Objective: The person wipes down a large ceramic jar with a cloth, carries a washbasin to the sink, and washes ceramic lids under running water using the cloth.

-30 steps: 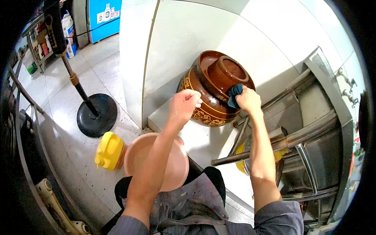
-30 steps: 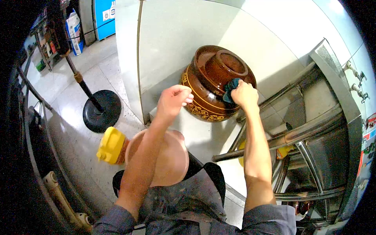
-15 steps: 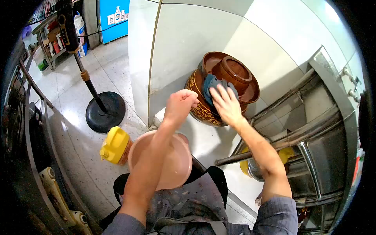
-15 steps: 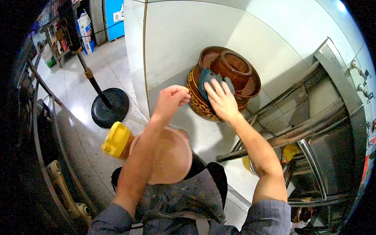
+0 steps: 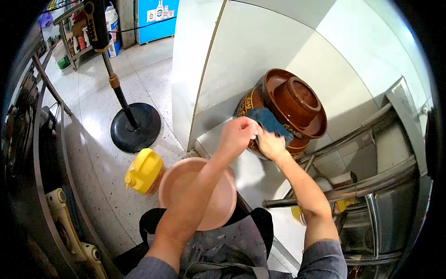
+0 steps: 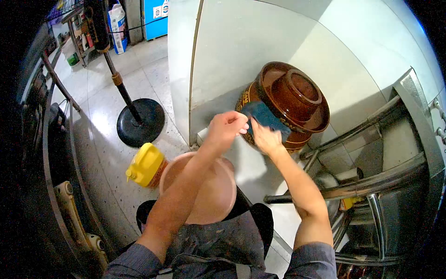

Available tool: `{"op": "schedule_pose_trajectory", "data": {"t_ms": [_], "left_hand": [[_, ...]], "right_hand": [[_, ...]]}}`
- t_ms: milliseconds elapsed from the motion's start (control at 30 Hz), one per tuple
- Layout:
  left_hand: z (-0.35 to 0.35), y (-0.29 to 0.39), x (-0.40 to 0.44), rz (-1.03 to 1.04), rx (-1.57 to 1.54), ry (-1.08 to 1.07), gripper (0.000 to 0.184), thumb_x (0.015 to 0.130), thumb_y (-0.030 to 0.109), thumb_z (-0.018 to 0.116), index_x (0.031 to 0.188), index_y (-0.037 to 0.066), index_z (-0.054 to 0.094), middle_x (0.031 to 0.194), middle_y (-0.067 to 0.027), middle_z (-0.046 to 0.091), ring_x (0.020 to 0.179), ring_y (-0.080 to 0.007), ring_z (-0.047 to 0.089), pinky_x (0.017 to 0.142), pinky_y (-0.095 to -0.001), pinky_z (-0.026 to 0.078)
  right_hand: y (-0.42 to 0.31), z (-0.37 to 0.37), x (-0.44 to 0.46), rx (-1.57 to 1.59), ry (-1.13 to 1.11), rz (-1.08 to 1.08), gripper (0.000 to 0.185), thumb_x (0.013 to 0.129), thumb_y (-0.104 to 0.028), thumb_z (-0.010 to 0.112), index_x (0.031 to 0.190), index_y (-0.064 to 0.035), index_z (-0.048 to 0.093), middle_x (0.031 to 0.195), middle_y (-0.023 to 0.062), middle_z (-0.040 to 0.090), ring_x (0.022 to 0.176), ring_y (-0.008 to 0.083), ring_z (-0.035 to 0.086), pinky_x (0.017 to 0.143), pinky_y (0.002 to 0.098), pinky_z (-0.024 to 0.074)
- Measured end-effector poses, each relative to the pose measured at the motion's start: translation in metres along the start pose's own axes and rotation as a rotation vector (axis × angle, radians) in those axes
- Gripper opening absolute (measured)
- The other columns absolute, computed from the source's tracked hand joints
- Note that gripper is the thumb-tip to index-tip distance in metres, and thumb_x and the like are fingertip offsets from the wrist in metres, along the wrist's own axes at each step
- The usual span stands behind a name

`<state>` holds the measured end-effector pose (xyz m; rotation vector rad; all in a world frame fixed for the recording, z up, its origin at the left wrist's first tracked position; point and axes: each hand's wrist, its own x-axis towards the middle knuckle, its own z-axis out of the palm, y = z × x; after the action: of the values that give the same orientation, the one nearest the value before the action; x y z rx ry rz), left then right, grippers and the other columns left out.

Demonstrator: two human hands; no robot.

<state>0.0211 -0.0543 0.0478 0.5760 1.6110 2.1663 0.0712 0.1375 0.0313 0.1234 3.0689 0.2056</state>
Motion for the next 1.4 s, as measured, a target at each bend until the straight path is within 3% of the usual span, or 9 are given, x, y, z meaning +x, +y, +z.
{"op": "schedule_pose_trajectory", "data": {"t_ms": [200,333,533,667,767,900,1000,1200,1400], "left_hand": [[-0.017,0.007,-0.006,-0.098,-0.002,0.123,0.022,0.094,0.02,0.065,0.1,0.0,0.071,0.086,-0.0035,0.071,0.078,-0.0096,0.065,0.07,-0.0239,0.049],[-0.027,0.007,-0.007,-0.107,0.066,0.176,0.021,0.094,0.019,0.065,0.102,0.001,0.071,0.086,-0.0038,0.072,0.078,-0.0109,0.066,0.072,-0.0247,0.051],[-0.019,0.01,-0.011,-0.085,0.145,0.164,0.023,0.093,0.019,0.066,0.103,-0.001,0.071,0.088,-0.0064,0.072,0.079,-0.0125,0.067,0.072,-0.0262,0.052],[-0.018,0.009,-0.016,-0.123,0.091,0.145,0.023,0.094,0.019,0.066,0.104,-0.001,0.071,0.089,-0.0075,0.073,0.08,-0.0125,0.068,0.073,-0.0258,0.052],[-0.014,0.016,-0.02,-0.12,0.094,0.16,0.023,0.095,0.019,0.065,0.104,-0.001,0.071,0.089,-0.0065,0.072,0.08,-0.0125,0.068,0.073,-0.0262,0.053],[-0.009,0.026,-0.021,-0.135,0.125,0.145,0.023,0.095,0.02,0.064,0.104,-0.001,0.071,0.089,-0.0067,0.072,0.081,-0.0128,0.068,0.074,-0.0264,0.053],[-0.01,0.024,-0.019,-0.158,0.152,0.145,0.024,0.096,0.02,0.063,0.103,-0.002,0.07,0.089,-0.0074,0.072,0.081,-0.0136,0.068,0.074,-0.0266,0.053],[0.006,0.017,-0.019,-0.15,0.158,0.115,0.02,0.097,0.016,0.062,0.1,-0.002,0.069,0.089,-0.0066,0.07,0.079,-0.0127,0.066,0.074,-0.026,0.052],[0.024,0.004,-0.018,-0.169,0.092,0.04,0.017,0.097,0.013,0.06,0.102,-0.001,0.068,0.091,-0.0073,0.071,0.078,-0.0124,0.066,0.073,-0.0262,0.052]], "right_hand": [[-0.018,0.013,0.133,-0.095,0.042,-0.019,0.051,0.098,-0.017,0.044,0.145,0.0022,0.041,0.147,0.0242,0.047,0.114,0.0365,0.066,0.09,0.0441,0.0573],[-0.032,-0.032,0.181,-0.243,-0.22,-0.006,0.042,0.089,-0.017,0.053,0.123,0.0054,0.065,0.148,0.0351,0.04,0.123,0.0353,0.061,0.101,0.0384,0.0516],[-0.039,-0.036,0.14,-0.283,-0.186,-0.093,0.053,0.091,-0.049,0.065,0.119,-0.0045,0.07,0.152,0.0157,0.042,0.122,0.0297,0.061,0.098,0.0408,0.0532],[-0.032,0.048,0.083,0.082,0.277,-0.213,0.02,0.091,-0.025,0.061,0.101,-0.0097,0.069,0.098,0.0139,0.069,0.089,0.0341,0.068,0.074,0.0444,0.0535],[-0.044,0.022,0.016,0.688,0.435,-0.178,0.018,0.08,-0.005,0.065,0.098,-0.0094,0.065,0.102,0.0181,0.064,0.097,0.0422,0.06,0.081,0.0467,0.0472],[0.004,0.073,-0.053,0.313,0.47,-0.257,0.027,0.085,-0.006,0.065,0.111,-0.0118,0.068,0.109,0.0136,0.066,0.102,0.0415,0.062,0.088,0.0472,0.0493],[0.044,0.082,-0.059,0.289,0.527,-0.054,0.036,0.095,-0.021,0.063,0.131,-0.019,0.061,0.114,0.013,0.067,0.116,0.0337,0.063,0.092,0.0423,0.0558],[0.028,0.053,-0.056,0.142,0.444,0.229,0.028,0.095,-0.034,0.063,0.118,-0.0195,0.062,0.097,0.007,0.069,0.08,0.0331,0.068,0.069,0.0487,0.0542],[0.079,0.098,-0.07,0.454,1.08,0.627,0.045,0.103,-0.03,0.049,0.138,-0.0013,0.051,0.146,0.0244,0.046,0.13,0.0437,0.047,0.109,0.047,0.0381]]}}
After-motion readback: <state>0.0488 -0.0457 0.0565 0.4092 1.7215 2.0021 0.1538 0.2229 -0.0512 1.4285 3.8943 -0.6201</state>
